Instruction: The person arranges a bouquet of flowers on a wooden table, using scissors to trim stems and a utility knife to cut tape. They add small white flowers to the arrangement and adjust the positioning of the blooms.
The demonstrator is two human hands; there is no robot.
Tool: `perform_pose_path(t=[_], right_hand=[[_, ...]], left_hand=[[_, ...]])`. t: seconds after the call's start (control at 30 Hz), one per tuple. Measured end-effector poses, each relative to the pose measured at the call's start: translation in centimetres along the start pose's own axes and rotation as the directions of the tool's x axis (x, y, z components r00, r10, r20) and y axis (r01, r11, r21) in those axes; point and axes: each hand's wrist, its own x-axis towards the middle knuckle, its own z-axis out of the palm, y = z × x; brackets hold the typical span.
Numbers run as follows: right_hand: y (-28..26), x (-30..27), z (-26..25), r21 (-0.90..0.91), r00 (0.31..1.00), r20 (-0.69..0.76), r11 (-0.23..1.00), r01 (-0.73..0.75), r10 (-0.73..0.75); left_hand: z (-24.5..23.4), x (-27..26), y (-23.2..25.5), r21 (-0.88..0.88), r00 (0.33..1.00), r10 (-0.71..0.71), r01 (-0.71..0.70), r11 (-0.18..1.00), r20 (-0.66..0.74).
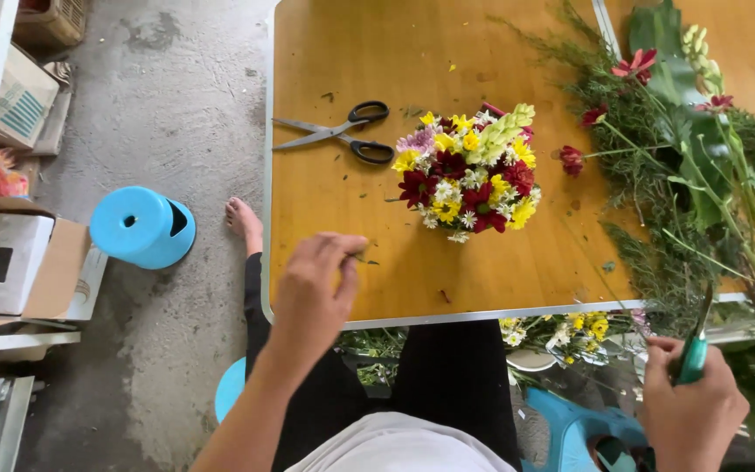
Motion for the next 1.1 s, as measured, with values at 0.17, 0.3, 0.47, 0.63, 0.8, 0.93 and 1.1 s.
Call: perform_pose_path(t=[0.17,0.3,0.47,0.63,0.8,0.93,1.1], right_hand=[[-3.1,5.9,4.5,0.049,0.965,-0.211,0.984,0.172,-0.158],[-10.2,7.1,1.6,0.168,0.893,-0.394,0.938,0.302,-0.217],[-11.7,3.9,2.1,0.369,0.956,-0.251,0.897,0.241,-0.153],[-13.0,1.8,2.2,0.403,0.992,-0.037,0.907,0.126,-0.122],[-12.7,1.7,1.9,0.458,0.997,-0.03,0.886,0.077,-0.07],[-12.4,1.3,2.1,0.458,0.995,-0.012,0.884,0.09,-0.095],[-13.9,1.0,1.2,0.501,0.993,-0.021,0.859,0.108,-0.112]], left_hand=[[8.1,-0.4,5.7,-0.442,0.98,0.029,0.063,0.895,0.199],[12.9,0.5,9.1,-0.512,0.97,0.041,0.089,0.854,0.238],[14.1,-1.1,6.7,-0.05,0.944,0.179,-0.172,0.984,0.278],[13.8,-5.8,1.9,0.271,0.858,0.252,-0.398,0.876,0.447],[3.1,-7.1,2.5,-0.03,0.631,0.111,-0.138,0.99,0.768],[0.4,-3.4,2.0,-0.049,0.778,0.134,-0.132,0.99,0.613],[3.3,8.0,-5.6,0.407,0.703,-0.184,-0.163,0.899,0.687]])
